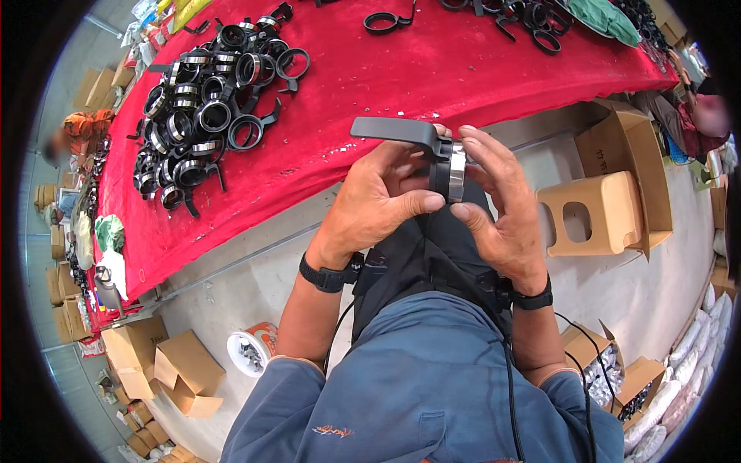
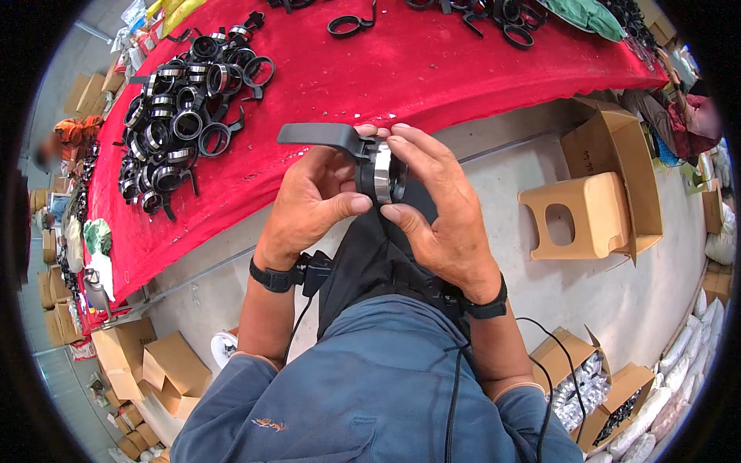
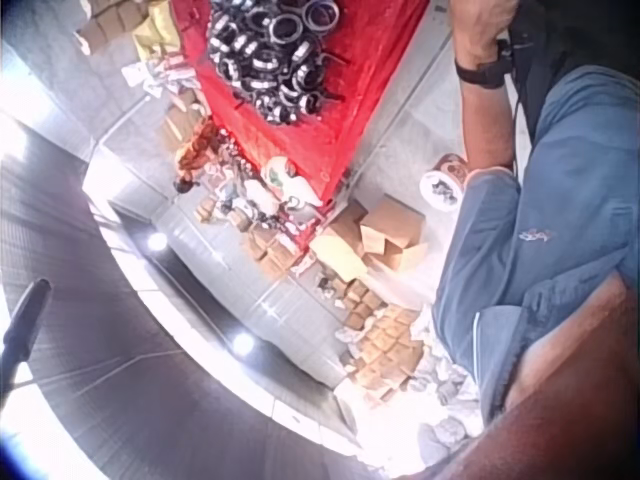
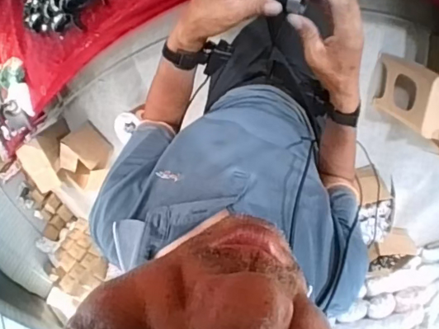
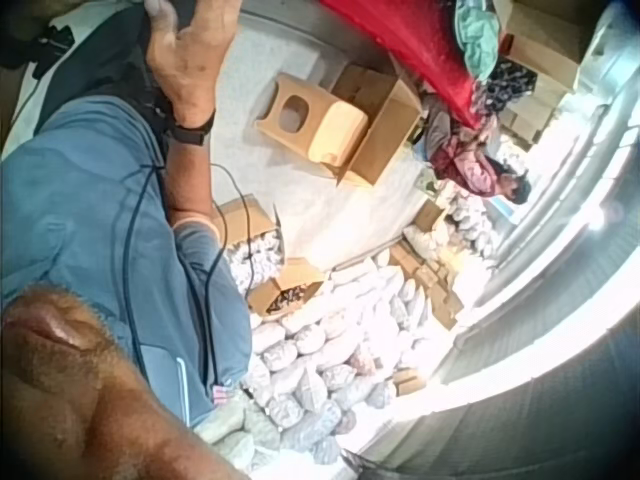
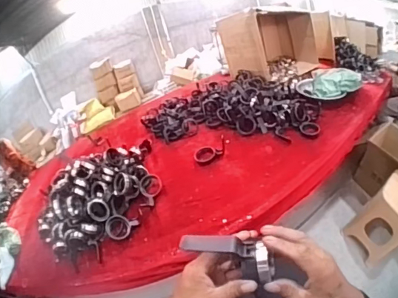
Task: Assembling black plastic components by fitting metal rings into designated grooves.
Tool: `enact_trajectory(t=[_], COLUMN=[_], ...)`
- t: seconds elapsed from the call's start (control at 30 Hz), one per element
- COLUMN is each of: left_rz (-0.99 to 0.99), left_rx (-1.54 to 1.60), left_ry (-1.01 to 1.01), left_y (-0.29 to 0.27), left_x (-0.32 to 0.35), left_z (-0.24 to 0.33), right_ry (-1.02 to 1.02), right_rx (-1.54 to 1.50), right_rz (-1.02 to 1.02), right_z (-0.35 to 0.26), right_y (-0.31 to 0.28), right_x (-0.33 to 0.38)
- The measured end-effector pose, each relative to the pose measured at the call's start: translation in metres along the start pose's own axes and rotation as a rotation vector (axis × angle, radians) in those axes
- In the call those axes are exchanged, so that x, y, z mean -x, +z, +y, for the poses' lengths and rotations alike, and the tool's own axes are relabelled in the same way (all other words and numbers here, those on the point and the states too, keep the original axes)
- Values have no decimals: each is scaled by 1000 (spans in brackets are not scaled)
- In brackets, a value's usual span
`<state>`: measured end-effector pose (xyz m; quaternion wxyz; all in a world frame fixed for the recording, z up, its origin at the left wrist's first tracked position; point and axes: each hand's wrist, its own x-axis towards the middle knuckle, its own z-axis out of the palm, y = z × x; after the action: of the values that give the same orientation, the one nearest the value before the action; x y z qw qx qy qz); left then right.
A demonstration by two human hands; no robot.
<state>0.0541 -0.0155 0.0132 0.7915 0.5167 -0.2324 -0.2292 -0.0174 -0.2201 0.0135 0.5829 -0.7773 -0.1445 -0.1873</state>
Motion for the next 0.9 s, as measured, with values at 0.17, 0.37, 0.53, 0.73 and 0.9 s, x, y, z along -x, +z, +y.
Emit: enact_trajectory(t=[0.17,0.37,0.53,0.73,0.9], left_rz=[-12,16,-11,214,114], left_rx=[15,-42,-92,-182,-257], left_ry=[-25,-59,-56,75,-3], left_y=[0,1,3,7,9], left_x=[4,3,-1,6,3], left_z=[2,3,0,-25,-1], right_ry=[-22,-60,-174,-119,124], right_rx=[23,20,143,197,-133], right_rz=[-7,15,104,170,253], right_z=[-3,3,0,-4,3], right_y=[2,3,4,14,-14], right_x=[-1,0,2,0,-9])
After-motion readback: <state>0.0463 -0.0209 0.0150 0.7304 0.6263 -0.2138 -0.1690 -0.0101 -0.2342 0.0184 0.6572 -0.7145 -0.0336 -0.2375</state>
